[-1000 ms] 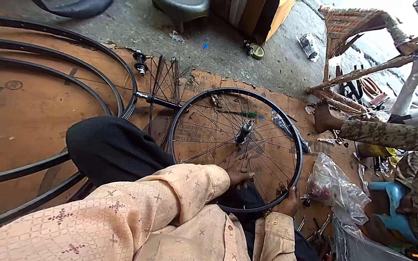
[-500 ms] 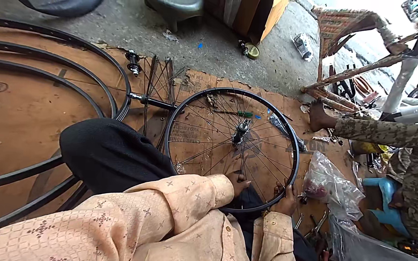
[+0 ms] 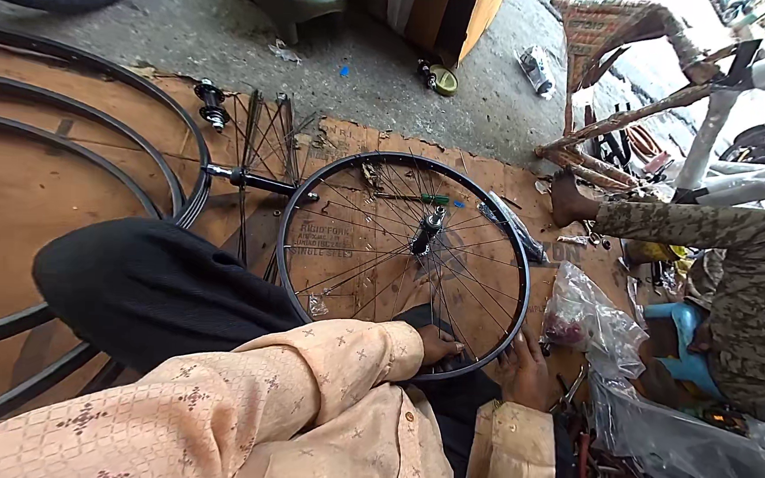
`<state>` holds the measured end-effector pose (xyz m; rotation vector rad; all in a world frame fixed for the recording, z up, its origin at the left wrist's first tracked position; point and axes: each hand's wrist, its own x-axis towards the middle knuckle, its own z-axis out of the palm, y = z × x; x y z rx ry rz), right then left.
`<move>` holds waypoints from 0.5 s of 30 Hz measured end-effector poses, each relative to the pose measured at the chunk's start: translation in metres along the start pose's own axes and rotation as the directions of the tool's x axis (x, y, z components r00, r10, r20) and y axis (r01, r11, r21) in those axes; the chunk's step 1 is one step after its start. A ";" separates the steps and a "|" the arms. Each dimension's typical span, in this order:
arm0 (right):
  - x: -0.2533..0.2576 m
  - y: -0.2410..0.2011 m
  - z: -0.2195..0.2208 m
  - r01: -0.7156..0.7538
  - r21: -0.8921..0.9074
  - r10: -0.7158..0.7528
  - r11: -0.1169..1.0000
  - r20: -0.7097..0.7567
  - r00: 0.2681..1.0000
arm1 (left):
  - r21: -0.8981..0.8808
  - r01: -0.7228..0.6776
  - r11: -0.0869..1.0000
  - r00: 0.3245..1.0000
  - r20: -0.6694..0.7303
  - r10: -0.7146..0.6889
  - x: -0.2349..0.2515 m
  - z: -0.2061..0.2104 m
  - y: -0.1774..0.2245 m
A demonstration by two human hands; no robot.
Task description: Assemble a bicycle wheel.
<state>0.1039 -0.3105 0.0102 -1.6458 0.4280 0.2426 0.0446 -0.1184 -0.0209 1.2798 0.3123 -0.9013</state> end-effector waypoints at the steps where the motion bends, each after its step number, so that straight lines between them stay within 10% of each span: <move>1: -0.010 -0.006 -0.012 0.048 -0.051 -0.047 0.998 0.033 0.998 | -0.006 0.006 1.000 1.000 -0.002 -0.006 -0.001 0.001 0.002; 6: -0.059 -0.024 -0.094 0.388 -0.234 -0.420 0.891 -0.101 0.902 | -0.075 0.022 0.997 0.999 0.025 -0.020 -0.003 0.001 0.013; 12: -0.095 0.056 -0.135 0.206 -0.744 -0.537 0.635 -0.234 0.810 | -0.061 0.027 0.998 0.997 0.072 -0.023 -0.018 0.000 0.041; 13: -0.111 0.050 -0.111 0.115 -0.785 -0.491 0.609 -0.260 0.831 | -0.055 0.032 0.998 0.997 0.074 -0.028 -0.017 0.000 0.041; 14: -0.133 0.004 -0.072 -0.189 -0.692 -0.108 0.697 -0.362 0.926 | -0.054 0.032 0.998 0.997 0.078 -0.027 -0.014 -0.001 0.039; 15: -0.145 -0.037 -0.033 -0.443 -0.475 0.212 0.760 -0.463 0.861 | -0.056 0.028 0.998 0.997 0.075 -0.023 -0.011 -0.002 0.036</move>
